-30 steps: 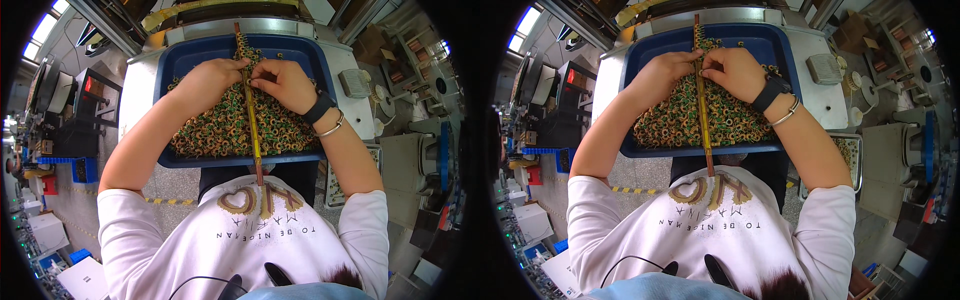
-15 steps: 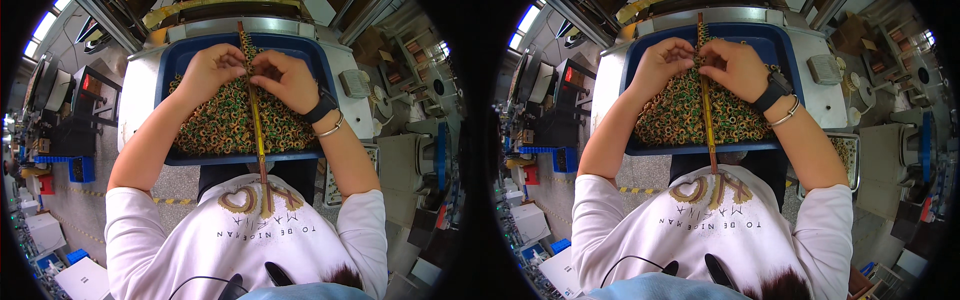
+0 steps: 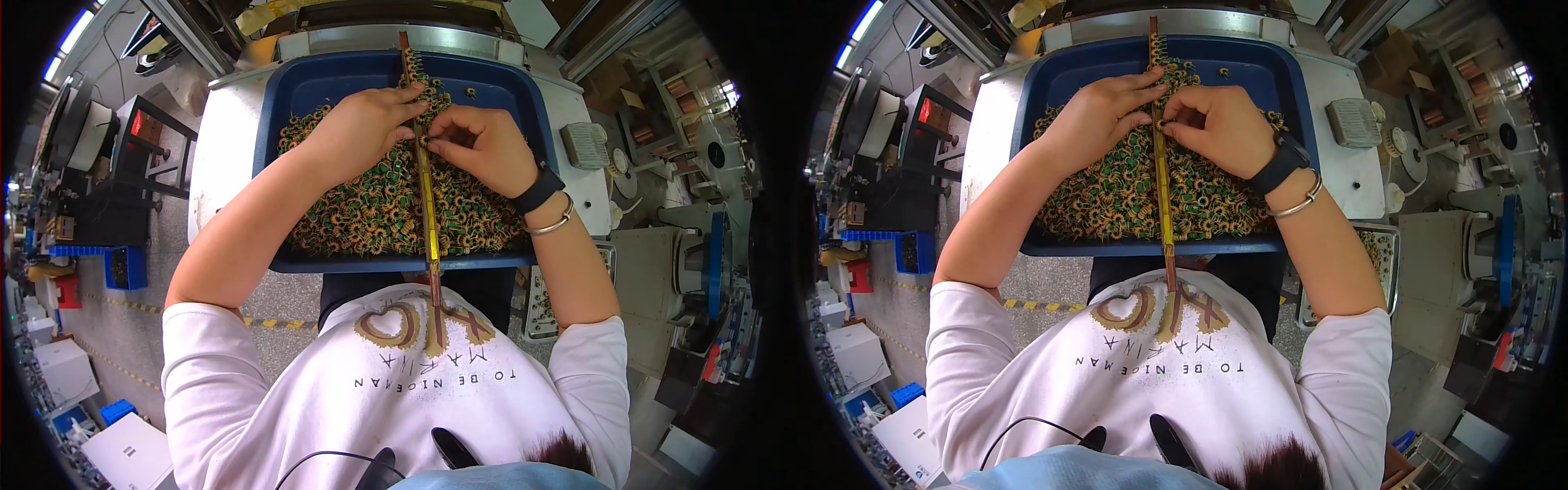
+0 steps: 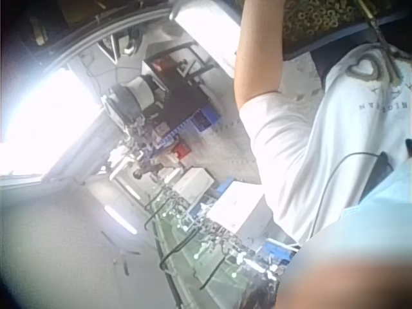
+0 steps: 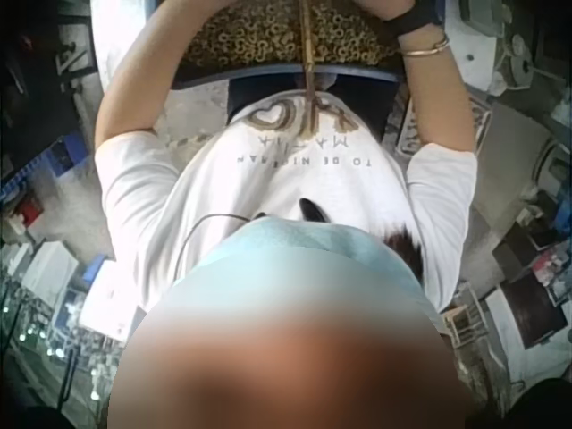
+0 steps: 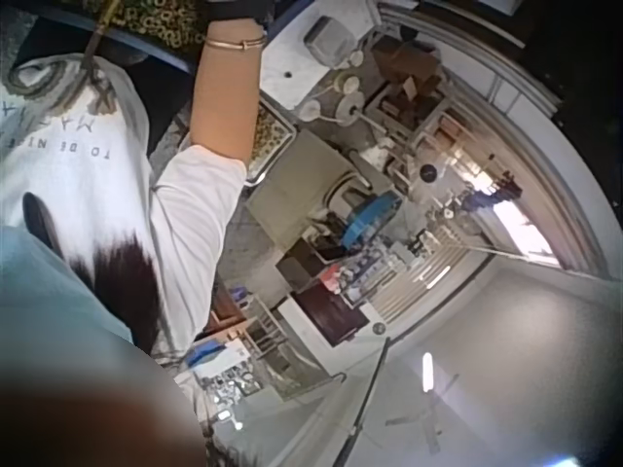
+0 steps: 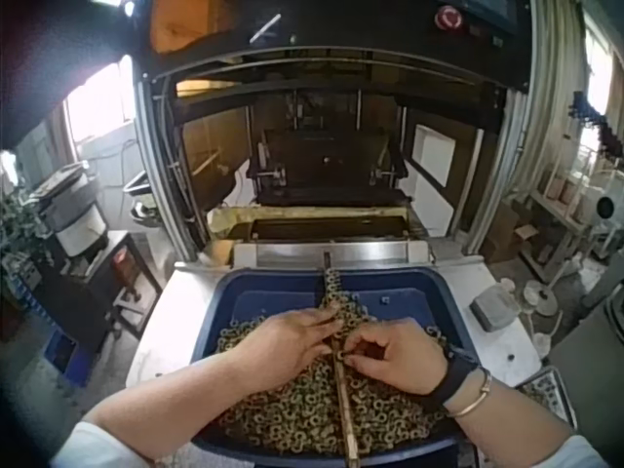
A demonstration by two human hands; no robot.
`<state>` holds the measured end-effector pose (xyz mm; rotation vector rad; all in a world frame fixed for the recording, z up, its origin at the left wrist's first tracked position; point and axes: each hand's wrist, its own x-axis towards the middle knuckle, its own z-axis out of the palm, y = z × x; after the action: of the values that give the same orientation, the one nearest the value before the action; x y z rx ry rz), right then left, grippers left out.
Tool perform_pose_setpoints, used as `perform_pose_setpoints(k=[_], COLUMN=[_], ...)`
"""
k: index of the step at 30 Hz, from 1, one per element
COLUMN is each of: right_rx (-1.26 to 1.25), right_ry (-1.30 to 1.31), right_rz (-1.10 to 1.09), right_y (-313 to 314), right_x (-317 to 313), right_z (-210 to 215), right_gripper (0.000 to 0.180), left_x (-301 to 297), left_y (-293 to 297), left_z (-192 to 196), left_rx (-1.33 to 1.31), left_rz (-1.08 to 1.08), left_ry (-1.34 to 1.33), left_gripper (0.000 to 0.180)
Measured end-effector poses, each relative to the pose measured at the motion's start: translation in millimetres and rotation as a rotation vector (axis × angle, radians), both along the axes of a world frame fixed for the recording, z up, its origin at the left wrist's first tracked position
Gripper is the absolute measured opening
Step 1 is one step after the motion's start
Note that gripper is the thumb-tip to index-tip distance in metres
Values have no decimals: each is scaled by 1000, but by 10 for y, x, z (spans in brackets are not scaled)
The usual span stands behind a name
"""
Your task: Picking and placing small colorful eyelet components onto a metal strip guide at a workstation.
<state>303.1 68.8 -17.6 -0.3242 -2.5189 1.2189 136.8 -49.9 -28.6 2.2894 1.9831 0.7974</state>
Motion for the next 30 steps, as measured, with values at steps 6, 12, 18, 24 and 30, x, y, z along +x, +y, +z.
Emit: perform_pose_setpoints(k=[6, 12, 18, 24, 30], right_rx=[201, 139, 550, 613, 161], right_ry=[114, -10, -146, -161, -45], right_rz=[-65, -301, -369, -290, -155], right_y=[94, 745, 991, 1020, 665], right_x=[-39, 111, -138, -165, -37], right_z=[-47, 28, -285, -410, -103], right_gripper=[17, 19, 24, 21, 16], left_x=[-40, -337, -258, -303, -157], left_y=[11, -126, 20, -76, -92], left_z=[-18, -44, 61, 127, 261], left_rx=[55, -271, -385, -193, -106], left_rz=[51, 318, 325, 377, 187], left_ry=[-116, 69, 287, -94, -229], left_gripper=[39, 34, 21, 17, 21])
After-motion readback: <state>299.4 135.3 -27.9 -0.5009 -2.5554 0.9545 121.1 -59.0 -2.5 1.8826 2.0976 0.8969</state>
